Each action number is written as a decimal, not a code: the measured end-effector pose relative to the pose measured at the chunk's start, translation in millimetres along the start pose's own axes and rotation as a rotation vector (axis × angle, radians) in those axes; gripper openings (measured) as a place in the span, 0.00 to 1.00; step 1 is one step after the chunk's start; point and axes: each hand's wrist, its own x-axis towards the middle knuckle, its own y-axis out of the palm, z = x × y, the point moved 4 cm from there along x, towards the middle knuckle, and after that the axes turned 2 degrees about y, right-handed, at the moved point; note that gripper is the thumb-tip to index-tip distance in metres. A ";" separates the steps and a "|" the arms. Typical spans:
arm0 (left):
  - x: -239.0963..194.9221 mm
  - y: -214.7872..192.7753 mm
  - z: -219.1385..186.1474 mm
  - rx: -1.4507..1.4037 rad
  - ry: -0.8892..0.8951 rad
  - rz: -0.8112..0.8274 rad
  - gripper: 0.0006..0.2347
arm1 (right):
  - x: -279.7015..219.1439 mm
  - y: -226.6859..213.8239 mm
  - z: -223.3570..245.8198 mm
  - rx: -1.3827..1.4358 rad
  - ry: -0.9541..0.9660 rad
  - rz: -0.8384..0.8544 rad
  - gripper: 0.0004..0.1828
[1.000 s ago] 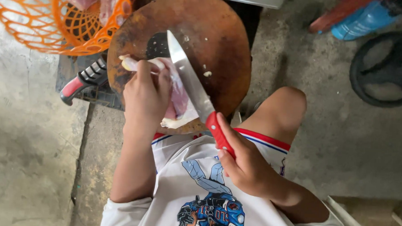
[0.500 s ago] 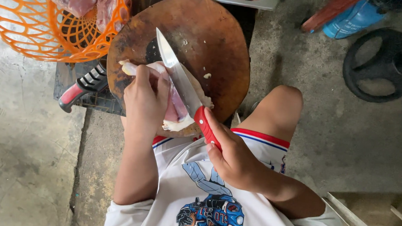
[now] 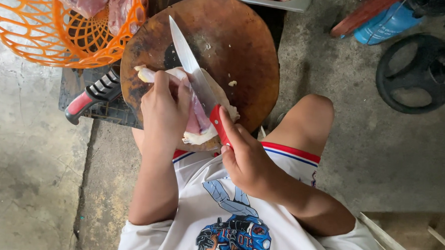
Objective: The person takes raw chicken pieces from an orange basket and places them on a wooden cutting board. Using a red-handled knife, they cut the chicken into smaller pieces and transfer them into a metal tray.
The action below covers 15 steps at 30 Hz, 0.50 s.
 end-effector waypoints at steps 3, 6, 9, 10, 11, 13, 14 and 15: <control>0.0 -0.9 -2.5 -0.011 0.007 -0.017 0.07 | -6.7 1.6 2.7 -0.030 0.009 0.013 0.36; -0.8 -2.7 -2.6 -0.021 -0.030 0.001 0.07 | -28.0 0.4 9.9 -0.069 0.072 0.083 0.36; -2.6 -4.4 0.8 -0.035 -0.089 0.029 0.08 | -60.6 -7.0 14.7 -0.107 0.091 0.174 0.36; -3.5 -5.3 1.9 -0.050 -0.099 0.031 0.08 | -72.7 -10.3 16.8 -0.123 0.061 0.202 0.35; -5.0 -6.8 6.7 -0.048 -0.105 0.033 0.08 | -83.5 -17.9 16.0 -0.119 0.064 0.208 0.35; -6.2 -11.7 10.0 -0.020 0.005 -0.010 0.06 | -106.6 -31.5 12.6 -0.135 0.111 0.262 0.39; -6.2 -18.0 12.8 -0.017 0.007 -0.005 0.06 | -111.8 -44.4 15.7 -0.130 0.113 0.259 0.39; -3.6 -23.9 11.9 -0.001 0.091 -0.013 0.03 | -118.2 -55.1 12.4 -0.136 0.266 0.326 0.38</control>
